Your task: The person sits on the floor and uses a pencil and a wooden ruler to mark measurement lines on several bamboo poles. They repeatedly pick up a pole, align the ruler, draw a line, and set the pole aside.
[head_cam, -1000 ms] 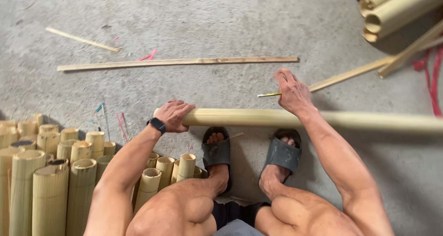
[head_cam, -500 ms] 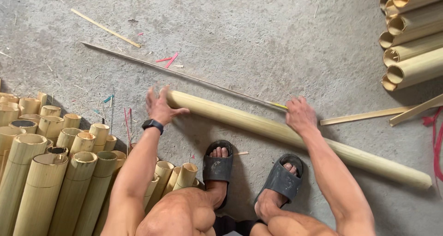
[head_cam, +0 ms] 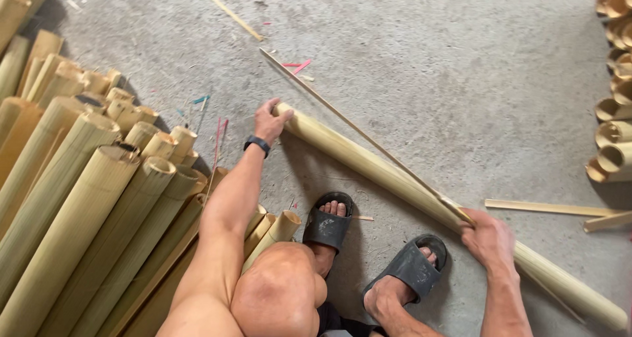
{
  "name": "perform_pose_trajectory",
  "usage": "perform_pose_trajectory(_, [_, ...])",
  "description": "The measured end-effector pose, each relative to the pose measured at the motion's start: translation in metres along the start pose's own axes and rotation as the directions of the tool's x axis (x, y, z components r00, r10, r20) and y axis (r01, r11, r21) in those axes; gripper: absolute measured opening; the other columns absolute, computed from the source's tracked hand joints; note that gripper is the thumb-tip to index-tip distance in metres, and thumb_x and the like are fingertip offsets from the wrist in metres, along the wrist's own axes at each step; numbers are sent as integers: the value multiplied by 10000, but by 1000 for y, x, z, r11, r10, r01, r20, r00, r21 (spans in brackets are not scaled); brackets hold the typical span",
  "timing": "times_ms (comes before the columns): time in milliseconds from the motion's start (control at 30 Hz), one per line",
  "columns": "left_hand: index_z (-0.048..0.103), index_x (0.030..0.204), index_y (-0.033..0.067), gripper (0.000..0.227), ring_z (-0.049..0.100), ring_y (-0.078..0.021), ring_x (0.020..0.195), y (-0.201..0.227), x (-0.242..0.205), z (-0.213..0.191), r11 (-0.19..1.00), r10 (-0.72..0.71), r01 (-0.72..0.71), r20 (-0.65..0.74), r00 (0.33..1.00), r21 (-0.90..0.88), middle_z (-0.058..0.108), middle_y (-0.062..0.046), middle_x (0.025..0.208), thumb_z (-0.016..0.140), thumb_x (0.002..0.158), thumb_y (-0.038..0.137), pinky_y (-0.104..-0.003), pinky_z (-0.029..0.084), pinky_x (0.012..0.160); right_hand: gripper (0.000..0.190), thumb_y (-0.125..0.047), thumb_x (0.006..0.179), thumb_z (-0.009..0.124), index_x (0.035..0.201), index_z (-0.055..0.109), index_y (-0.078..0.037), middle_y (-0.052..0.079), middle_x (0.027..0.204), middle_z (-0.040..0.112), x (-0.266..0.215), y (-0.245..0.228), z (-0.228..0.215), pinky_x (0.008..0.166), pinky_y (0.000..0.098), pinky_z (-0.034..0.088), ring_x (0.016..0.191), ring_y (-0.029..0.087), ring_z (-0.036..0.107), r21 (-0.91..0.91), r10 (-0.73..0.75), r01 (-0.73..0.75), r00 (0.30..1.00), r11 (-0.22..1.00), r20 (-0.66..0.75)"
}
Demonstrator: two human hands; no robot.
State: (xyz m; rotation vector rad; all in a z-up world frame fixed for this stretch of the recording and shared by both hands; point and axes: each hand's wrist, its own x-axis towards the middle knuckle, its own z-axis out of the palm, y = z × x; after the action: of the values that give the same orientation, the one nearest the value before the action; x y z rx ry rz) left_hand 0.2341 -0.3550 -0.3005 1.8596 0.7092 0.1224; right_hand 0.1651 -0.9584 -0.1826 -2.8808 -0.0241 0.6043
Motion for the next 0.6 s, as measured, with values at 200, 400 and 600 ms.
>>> perform_pose_trajectory(200, [485, 1353, -74, 798, 666, -209, 1098, -16, 11, 4, 966, -71, 72, 14, 997, -247, 675, -164, 1232, 925, 784, 270, -347, 551, 961, 355, -302, 888, 756, 1221, 757, -424, -15, 1058, 714, -30, 45, -18, 868, 413, 561, 977, 242, 709, 54, 1, 8, 986, 999, -169])
perform_pose_trajectory(400, [396, 1313, 25, 686, 651, -197, 1060, -24, 11, 10, 947, -116, 81, -95, 989, -310, 679, -168, 1194, 850, 840, 229, -313, 535, 922, 371, -326, 850, 780, 1209, 763, -421, -47, 1096, 730, -24, 82, -1, 862, 397, 567, 963, 220, 715, 75, 16, -5, 988, 997, -153])
perform_pose_trajectory(600, [457, 1265, 28, 783, 654, -183, 989, 7, -3, 8, 985, -88, 60, -172, 981, -161, 672, -122, 1109, 951, 698, 248, -332, 563, 892, 373, -430, 788, 824, 1145, 802, -323, -35, 1139, 698, -16, 99, 14, 964, 425, 530, 1120, 213, 643, 41, 39, -34, 989, 999, -139])
